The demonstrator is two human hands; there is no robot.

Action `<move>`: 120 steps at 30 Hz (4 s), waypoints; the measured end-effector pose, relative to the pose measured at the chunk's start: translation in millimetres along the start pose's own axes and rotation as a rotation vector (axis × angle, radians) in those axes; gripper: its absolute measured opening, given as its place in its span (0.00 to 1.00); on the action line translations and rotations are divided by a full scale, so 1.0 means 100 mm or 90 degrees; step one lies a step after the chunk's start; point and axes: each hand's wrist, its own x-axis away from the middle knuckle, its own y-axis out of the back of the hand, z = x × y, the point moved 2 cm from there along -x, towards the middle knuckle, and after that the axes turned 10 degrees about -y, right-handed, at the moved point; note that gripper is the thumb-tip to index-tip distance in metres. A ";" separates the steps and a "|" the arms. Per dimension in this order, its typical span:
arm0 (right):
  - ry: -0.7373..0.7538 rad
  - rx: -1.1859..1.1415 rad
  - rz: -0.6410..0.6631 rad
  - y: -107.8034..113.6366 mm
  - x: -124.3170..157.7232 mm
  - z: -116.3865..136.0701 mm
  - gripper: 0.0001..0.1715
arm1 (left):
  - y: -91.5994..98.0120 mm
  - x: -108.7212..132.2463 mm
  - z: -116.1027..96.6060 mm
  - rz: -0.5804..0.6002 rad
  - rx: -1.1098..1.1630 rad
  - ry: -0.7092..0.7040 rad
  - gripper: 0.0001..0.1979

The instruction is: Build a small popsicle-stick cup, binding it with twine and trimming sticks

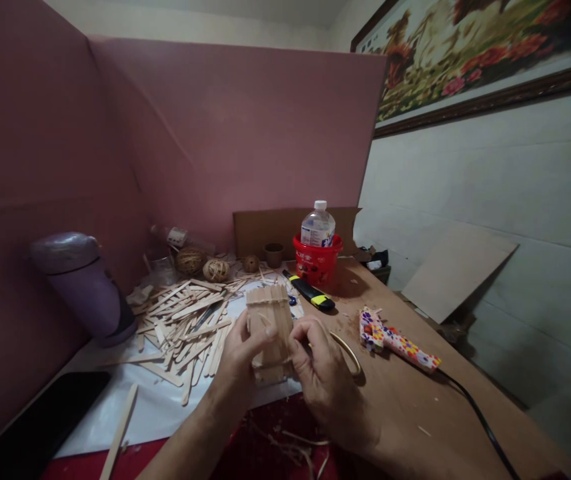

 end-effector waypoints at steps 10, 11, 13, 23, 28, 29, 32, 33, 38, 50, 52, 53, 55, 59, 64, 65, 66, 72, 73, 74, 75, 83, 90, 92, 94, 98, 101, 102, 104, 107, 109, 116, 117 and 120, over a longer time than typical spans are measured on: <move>0.086 -0.062 -0.073 0.09 0.04 0.03 0.04 | -0.08 0.09 -0.09 -0.041 0.095 0.145 0.19; 0.102 -0.046 -0.061 0.09 0.04 0.06 0.04 | -0.07 0.09 -0.08 -0.044 0.095 0.147 0.19; 0.126 -0.021 -0.052 0.09 0.05 0.10 0.06 | -0.05 0.08 -0.07 -0.037 0.101 0.161 0.18; 0.009 -0.089 -0.052 0.09 -0.03 0.07 0.01 | -0.09 0.09 -0.09 0.010 0.130 0.166 0.18; -0.065 -0.128 -0.018 0.09 -0.05 0.04 0.05 | -0.11 0.07 -0.09 0.018 0.100 0.129 0.16; -0.072 -0.134 -0.012 0.09 -0.05 0.04 0.05 | -0.11 0.07 -0.08 0.013 0.097 0.124 0.16; -0.071 -0.136 -0.010 0.08 -0.05 0.03 0.06 | -0.11 0.06 -0.07 0.001 0.096 0.114 0.18; -0.069 -0.133 -0.012 0.08 -0.05 0.03 0.06 | -0.12 0.06 -0.07 -0.003 0.096 0.115 0.18; -0.067 -0.120 -0.025 0.09 -0.06 0.04 0.05 | -0.11 0.06 -0.07 -0.008 0.090 0.131 0.19; -0.086 -0.134 -0.029 0.07 -0.06 0.01 0.04 | -0.09 0.06 -0.04 -0.006 0.071 0.110 0.20; -0.087 -0.140 -0.027 0.07 -0.06 0.01 0.05 | -0.09 0.06 -0.06 -0.008 0.062 0.107 0.19; -0.086 -0.143 -0.026 0.07 -0.06 0.01 0.05 | -0.10 0.07 -0.06 -0.010 0.059 0.109 0.18; -0.085 -0.146 -0.028 0.07 -0.06 0.02 0.06 | -0.11 0.09 -0.08 -0.015 0.057 0.113 0.18; -0.090 -0.152 -0.022 0.07 -0.07 0.02 0.06 | -0.13 0.09 -0.09 -0.015 0.061 0.111 0.17; -0.115 -0.173 -0.018 0.09 -0.07 0.02 0.07 | -0.08 0.05 -0.03 -0.019 0.059 0.113 0.19; -0.122 -0.183 -0.015 0.09 -0.07 0.02 0.07 | -0.07 0.04 -0.02 -0.018 0.061 0.114 0.20; -0.128 -0.190 -0.010 0.08 -0.07 0.02 0.07 | -0.07 0.03 -0.01 -0.016 0.061 0.116 0.21; -0.135 -0.189 -0.010 0.08 -0.08 0.02 0.07 | -0.07 0.04 -0.01 -0.010 0.065 0.116 0.19; -0.135 -0.188 -0.013 0.08 -0.08 0.02 0.07 | -0.07 0.04 -0.01 -0.009 0.065 0.119 0.19; -0.134 -0.188 -0.015 0.08 -0.08 0.02 0.07 | -0.08 0.05 -0.02 -0.009 0.066 0.120 0.19; -0.134 -0.189 -0.017 0.09 -0.08 0.02 0.06 | -0.08 0.05 -0.02 -0.011 0.067 0.120 0.19; -0.126 -0.186 -0.018 0.09 -0.08 0.03 0.05 | -0.08 0.03 -0.01 -0.018 0.060 0.115 0.19; -0.133 -0.181 -0.012 0.08 -0.07 0.02 0.06 | -0.06 0.04 -0.01 0.001 0.067 0.123 0.18; -0.129 -0.179 -0.013 0.08 -0.07 0.02 0.06 | -0.06 0.03 0.00 -0.001 0.064 0.128 0.17; -0.129 -0.178 -0.012 0.09 -0.07 0.02 0.06 | -0.05 0.03 0.00 -0.007 0.058 0.134 0.16; -0.139 -0.182 -0.011 0.09 -0.08 0.03 0.07 | -0.07 0.05 -0.03 -0.010 0.058 0.134 0.18; -0.143 -0.187 -0.008 0.08 -0.09 0.03 0.07 | -0.10 0.07 -0.05 -0.010 0.050 0.125 0.17; -0.146 -0.188 -0.005 0.08 -0.09 0.03 0.07 | -0.11 0.08 -0.06 -0.011 0.046 0.121 0.17; -0.151 -0.184 -0.004 0.08 -0.09 0.03 0.08 | -0.11 0.08 -0.06 -0.010 0.046 0.112 0.18; -0.157 -0.179 0.000 0.08 -0.09 0.02 0.08 | -0.10 0.06 -0.04 0.001 0.059 0.109 0.18; -0.158 -0.185 0.005 0.08 -0.08 0.01 0.08 | -0.09 0.05 -0.03 0.009 0.069 0.112 0.18; -0.141 -0.238 -0.016 0.06 -0.09 -0.05 0.05 | -0.05 0.06 -0.01 0.060 0.106 0.120 0.17; -0.149 -0.254 -0.019 0.05 -0.10 -0.08 0.05 | -0.04 0.06 0.00 0.066 0.111 0.126 0.18; -0.176 -0.307 -0.023 0.03 -0.12 -0.14 0.07 | -0.03 0.05 0.02 0.063 0.111 0.150 0.22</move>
